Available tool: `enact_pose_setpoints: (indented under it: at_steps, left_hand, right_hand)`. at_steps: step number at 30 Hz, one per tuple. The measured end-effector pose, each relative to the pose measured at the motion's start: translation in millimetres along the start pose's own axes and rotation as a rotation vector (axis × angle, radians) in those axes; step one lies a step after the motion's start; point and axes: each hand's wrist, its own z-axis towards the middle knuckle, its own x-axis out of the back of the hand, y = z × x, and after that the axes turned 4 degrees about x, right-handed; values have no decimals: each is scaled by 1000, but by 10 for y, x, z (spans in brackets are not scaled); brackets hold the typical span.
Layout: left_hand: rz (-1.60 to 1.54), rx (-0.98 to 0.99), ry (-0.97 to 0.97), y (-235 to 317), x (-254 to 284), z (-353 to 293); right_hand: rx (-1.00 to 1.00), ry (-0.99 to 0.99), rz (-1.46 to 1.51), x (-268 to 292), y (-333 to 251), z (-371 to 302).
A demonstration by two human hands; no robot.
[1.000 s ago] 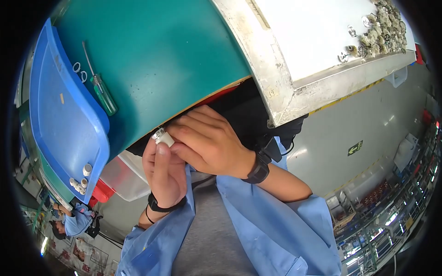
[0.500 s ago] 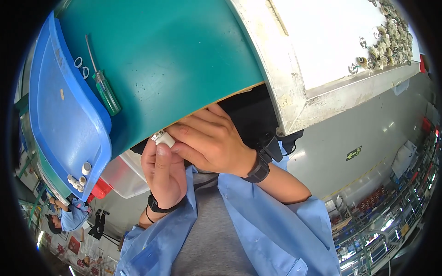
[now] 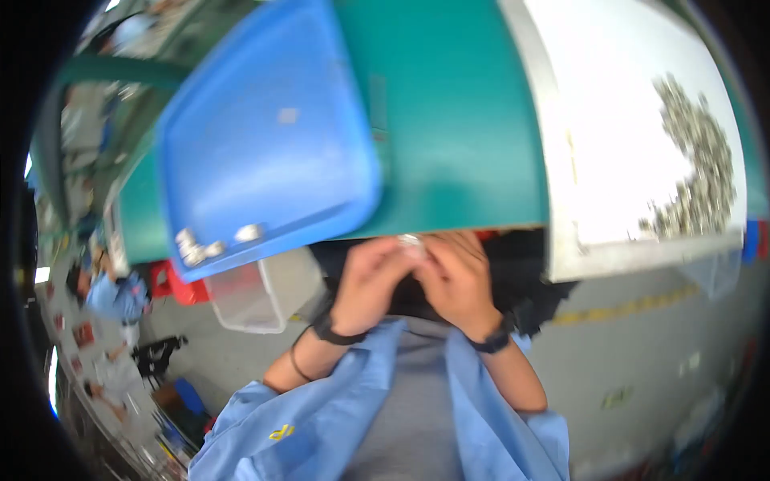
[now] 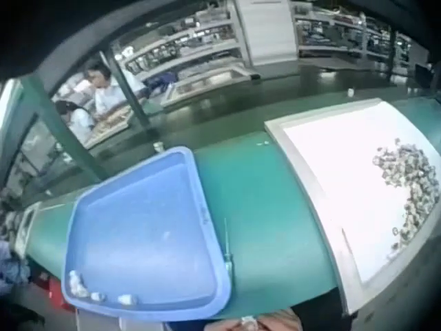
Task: The person picks up a white plastic component and a metal piece by hand, inserts the metal piece into the plastic component, and places the assembled unit into a blue tray, repeating the process.
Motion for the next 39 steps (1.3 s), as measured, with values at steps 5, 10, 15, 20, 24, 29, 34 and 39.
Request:
enact_pose_setpoints:
  at_steps: [5,10,15,20,24,29,34,39]
  left_hand:
    - [464,-197,-27,495,-15,-426]
    - [698,-603,-19,1481,-244,-159]
    - [888,-571,-1,2242,-259,1188]
    - [1001,-680,-1,2676,-662,2731]
    - [1043,-574,-66,2646,-965,3864]
    - [1370,-552,-5,2510,-1132,4487]
    - [1208,-734,1,2784,-752,3966]
    - [1124,-899,-225,3569,100,2167]
  right_hand:
    - [9,-308,70,527,-436,-32]
    - [149,-223,77,1170,-707,99]
    - [182,10,-137,1775,-594,280]
    - [-71,251,-643,2097,-340,565]
    - [-211,286,-882,2288,-241,804]
    - [-335,253,-1017,2519,-27,953]
    - [-300,114,-1076,2567,296,1163]
    - [-250,78,-1045,2615,402,1266]
